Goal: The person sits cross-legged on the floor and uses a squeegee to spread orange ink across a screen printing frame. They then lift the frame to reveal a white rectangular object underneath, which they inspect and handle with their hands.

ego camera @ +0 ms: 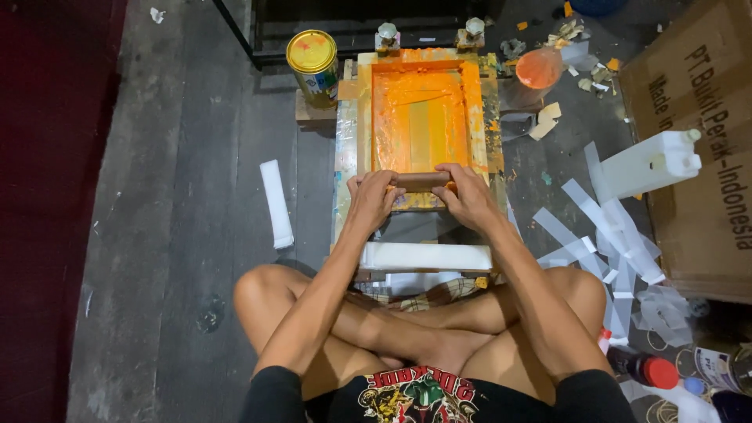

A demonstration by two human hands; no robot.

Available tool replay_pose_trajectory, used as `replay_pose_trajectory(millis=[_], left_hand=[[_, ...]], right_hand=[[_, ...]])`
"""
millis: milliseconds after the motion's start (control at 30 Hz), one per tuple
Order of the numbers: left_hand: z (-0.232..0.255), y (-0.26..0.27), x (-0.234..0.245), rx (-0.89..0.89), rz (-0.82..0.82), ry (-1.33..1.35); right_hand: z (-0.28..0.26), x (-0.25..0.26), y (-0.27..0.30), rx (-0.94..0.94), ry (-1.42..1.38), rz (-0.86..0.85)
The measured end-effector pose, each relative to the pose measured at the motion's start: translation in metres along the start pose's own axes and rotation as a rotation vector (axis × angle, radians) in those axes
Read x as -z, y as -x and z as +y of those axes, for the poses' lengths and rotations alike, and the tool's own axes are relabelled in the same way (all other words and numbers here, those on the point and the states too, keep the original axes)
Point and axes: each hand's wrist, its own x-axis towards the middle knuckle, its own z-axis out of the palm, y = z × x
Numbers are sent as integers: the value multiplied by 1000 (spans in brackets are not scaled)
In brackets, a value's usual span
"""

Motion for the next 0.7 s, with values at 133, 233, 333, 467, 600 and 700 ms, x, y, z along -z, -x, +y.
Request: replay_pose_trajectory(millis=[133, 233, 333, 467, 600, 700], left_hand=[[-9, -10, -2, 9, -42, 18], [-17, -23, -3, -40, 10, -26], [-28, -43, -7, -51, 21, -67], [-47, -74, -15, -80, 68, -107], [-57, -108, -15, -94, 112, -83], [-63, -129, -16, -83, 143, -77]], right_hand=[[15, -9, -15, -32, -23, 10], [44, -19, -37, 95, 112, 56], [52, -18, -60, 131, 185, 58], [67, -17, -92, 177, 214, 71], [67, -9, -123, 196, 142, 108], [67, -11, -143, 189, 101, 174]])
